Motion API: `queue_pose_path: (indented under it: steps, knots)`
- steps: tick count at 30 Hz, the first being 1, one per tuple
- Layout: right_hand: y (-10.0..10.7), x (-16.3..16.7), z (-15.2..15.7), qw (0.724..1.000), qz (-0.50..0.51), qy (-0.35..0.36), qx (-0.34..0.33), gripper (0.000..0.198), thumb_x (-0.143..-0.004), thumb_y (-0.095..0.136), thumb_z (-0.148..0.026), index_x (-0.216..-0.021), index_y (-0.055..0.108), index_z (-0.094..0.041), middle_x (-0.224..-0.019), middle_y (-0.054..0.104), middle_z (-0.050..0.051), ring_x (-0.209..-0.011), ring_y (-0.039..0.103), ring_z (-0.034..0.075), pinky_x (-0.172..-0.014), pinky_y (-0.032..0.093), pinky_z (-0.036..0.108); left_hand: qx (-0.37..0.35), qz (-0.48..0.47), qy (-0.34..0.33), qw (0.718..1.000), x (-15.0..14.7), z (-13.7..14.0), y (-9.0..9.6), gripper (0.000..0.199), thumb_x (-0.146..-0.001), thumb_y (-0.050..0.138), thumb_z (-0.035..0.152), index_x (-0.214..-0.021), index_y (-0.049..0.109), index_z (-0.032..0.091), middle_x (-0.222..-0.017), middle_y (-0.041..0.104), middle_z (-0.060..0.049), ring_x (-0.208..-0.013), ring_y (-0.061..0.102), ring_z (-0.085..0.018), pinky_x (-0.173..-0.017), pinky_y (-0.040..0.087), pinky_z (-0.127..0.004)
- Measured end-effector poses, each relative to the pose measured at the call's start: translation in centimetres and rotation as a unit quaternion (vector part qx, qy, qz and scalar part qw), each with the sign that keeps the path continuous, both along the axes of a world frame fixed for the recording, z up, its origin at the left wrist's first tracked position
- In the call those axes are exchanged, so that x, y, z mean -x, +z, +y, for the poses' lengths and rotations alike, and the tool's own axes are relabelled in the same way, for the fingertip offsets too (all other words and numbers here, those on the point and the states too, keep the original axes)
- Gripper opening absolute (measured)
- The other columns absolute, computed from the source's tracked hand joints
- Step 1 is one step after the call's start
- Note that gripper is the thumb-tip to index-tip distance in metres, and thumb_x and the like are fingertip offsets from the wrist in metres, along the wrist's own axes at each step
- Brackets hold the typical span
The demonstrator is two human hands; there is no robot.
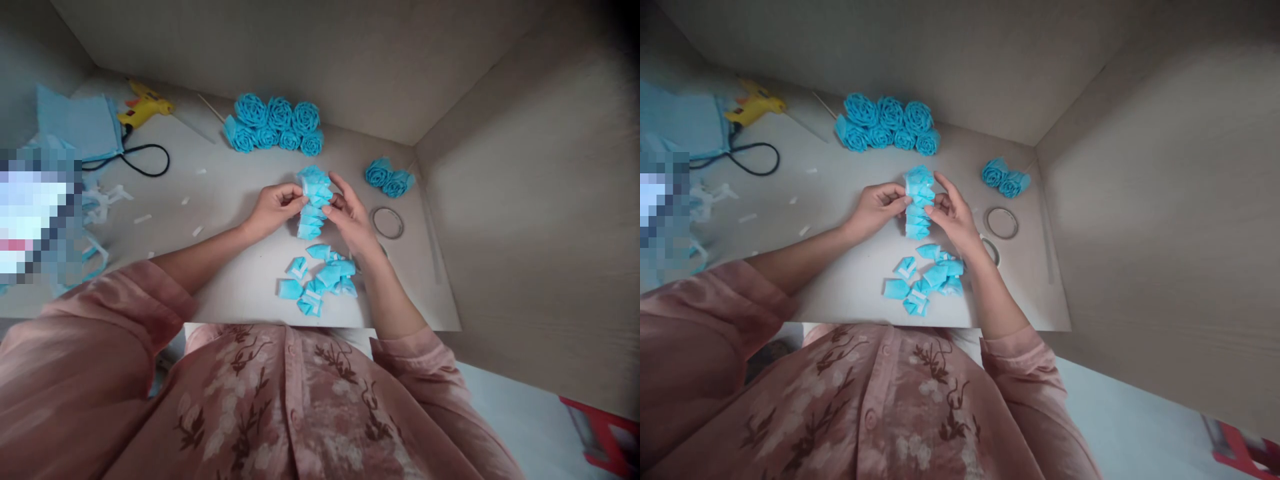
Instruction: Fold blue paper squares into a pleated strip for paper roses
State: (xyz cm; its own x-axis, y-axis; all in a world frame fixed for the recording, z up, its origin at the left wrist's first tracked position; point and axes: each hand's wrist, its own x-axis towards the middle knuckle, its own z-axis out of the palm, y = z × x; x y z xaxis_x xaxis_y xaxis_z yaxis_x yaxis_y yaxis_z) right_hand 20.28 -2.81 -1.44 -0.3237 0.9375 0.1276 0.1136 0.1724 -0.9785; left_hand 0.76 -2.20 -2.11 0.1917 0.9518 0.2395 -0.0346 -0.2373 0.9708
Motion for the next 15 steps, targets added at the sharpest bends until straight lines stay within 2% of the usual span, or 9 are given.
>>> queue_pose_path:
  steps: [6,15]
  knots:
    - [0.06,0.10,-0.14,1.000,-0.021,-0.003,-0.006,0.094,-0.076,0.068,-0.074,-0.155,0.035,-0.034,-0.117,0.070,0.007,-0.108,0.067,0.027,-0.090,0.058,0.045,0.009,0.014,-0.013,1.000,-0.02,-0.20,0.04,0.037,-0.078,0.073,0.052,-0.079,0.065,0.015,-0.063,0.058,0.001,-0.060,0.053,-0.010,-0.058,0.043,-0.023]
    - [-0.08,0.17,-0.27,1.000,-0.025,-0.012,-0.001,0.091,-0.078,0.068,-0.073,-0.153,0.037,-0.033,-0.109,0.072,0.005,-0.100,0.068,0.026,-0.087,0.059,0.044,-0.002,0.011,-0.021,1.000,-0.07,-0.21,-0.11,0.033,-0.079,0.073,0.048,-0.077,0.066,0.015,-0.061,0.056,0.003,-0.056,0.048,-0.008,-0.055,0.040,-0.021]
